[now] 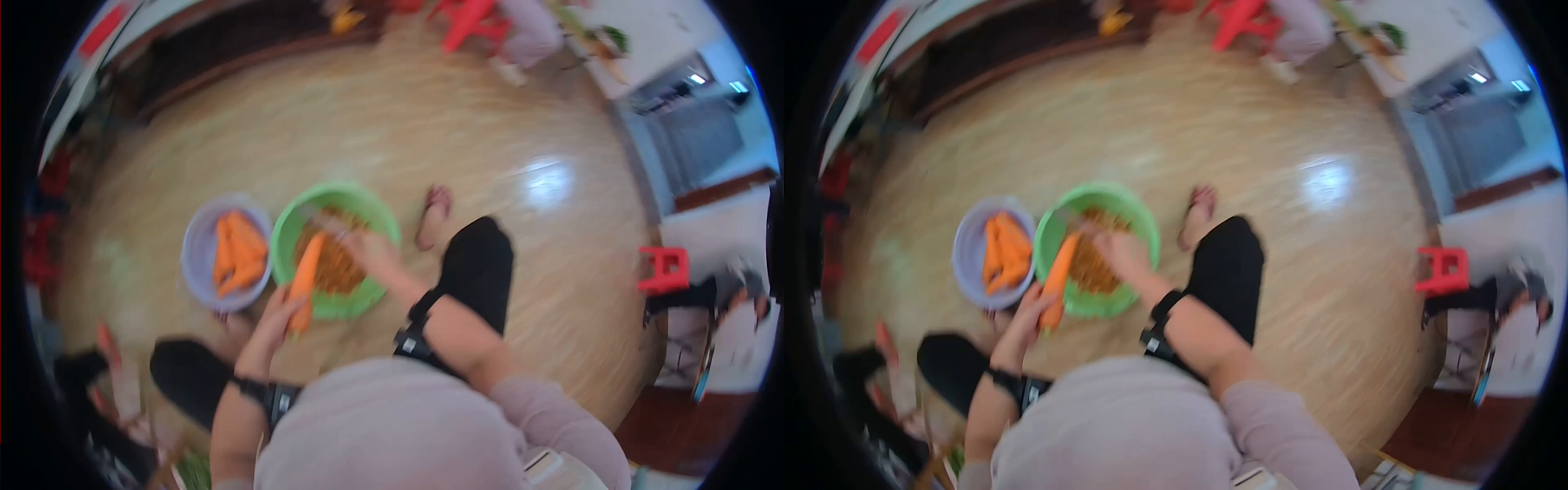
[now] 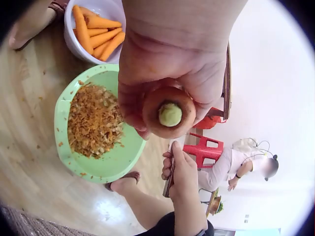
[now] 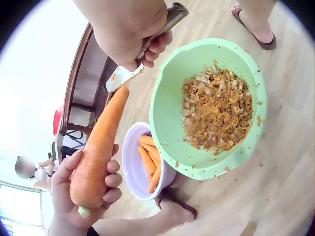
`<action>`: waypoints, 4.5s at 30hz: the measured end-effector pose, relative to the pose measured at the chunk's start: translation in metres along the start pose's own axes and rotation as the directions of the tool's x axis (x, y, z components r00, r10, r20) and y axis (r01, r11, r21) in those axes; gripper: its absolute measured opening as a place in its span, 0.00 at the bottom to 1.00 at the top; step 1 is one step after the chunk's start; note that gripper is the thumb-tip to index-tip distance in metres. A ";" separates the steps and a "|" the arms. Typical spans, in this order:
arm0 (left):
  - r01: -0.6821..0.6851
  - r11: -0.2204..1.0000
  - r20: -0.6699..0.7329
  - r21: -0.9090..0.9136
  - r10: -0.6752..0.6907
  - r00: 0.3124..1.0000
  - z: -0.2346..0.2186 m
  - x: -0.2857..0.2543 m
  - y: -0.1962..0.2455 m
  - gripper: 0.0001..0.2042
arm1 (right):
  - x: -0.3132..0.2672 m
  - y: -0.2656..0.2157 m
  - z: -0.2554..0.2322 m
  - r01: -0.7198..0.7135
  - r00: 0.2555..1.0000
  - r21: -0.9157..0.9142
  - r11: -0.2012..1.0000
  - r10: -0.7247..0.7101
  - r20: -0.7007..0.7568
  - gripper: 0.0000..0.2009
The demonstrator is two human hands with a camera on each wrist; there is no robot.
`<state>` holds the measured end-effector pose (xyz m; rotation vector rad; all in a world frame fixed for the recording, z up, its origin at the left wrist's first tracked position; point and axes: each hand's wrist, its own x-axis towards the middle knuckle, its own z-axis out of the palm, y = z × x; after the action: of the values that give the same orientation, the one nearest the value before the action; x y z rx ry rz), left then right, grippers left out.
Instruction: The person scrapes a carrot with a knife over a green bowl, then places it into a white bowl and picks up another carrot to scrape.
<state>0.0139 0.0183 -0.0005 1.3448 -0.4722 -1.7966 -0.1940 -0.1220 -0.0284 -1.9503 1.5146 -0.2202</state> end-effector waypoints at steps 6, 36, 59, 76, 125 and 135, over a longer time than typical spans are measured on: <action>0.065 0.997 -0.022 0.043 -0.064 0.998 0.000 0.002 0.009 0.26 | -0.013 -0.037 -0.016 0.196 0.969 0.172 0.965 -0.217 0.115 0.22; 0.051 0.995 -0.040 -0.082 -0.055 0.998 0.002 -0.001 0.010 0.19 | -0.037 -0.050 -0.006 0.330 0.932 0.042 0.943 -0.333 0.142 0.21; 0.036 0.943 0.095 -0.332 -0.004 0.995 -0.012 -0.003 0.011 0.19 | -0.006 -0.018 -0.017 0.114 0.992 -0.116 0.987 -0.120 -0.043 0.22; -0.003 0.971 0.047 -0.241 0.015 0.999 -0.005 -0.004 0.014 0.19 | -0.016 -0.038 -0.023 0.175 0.984 -0.035 0.984 -0.175 -0.013 0.22; 0.041 0.999 -0.143 0.032 -0.036 0.989 -0.003 0.002 0.006 0.23 | -0.021 -0.036 -0.024 0.224 0.975 -0.092 0.970 -0.224 0.010 0.20; -0.012 0.996 -0.177 0.091 0.028 0.984 0.005 0.001 0.012 0.25 | -0.035 -0.047 -0.017 0.416 0.909 -0.114 0.902 -0.408 0.089 0.22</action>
<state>0.0136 0.0095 0.0096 1.5411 -0.4717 -1.6374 -0.1760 -0.0905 0.0205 -2.3491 1.0817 -0.2414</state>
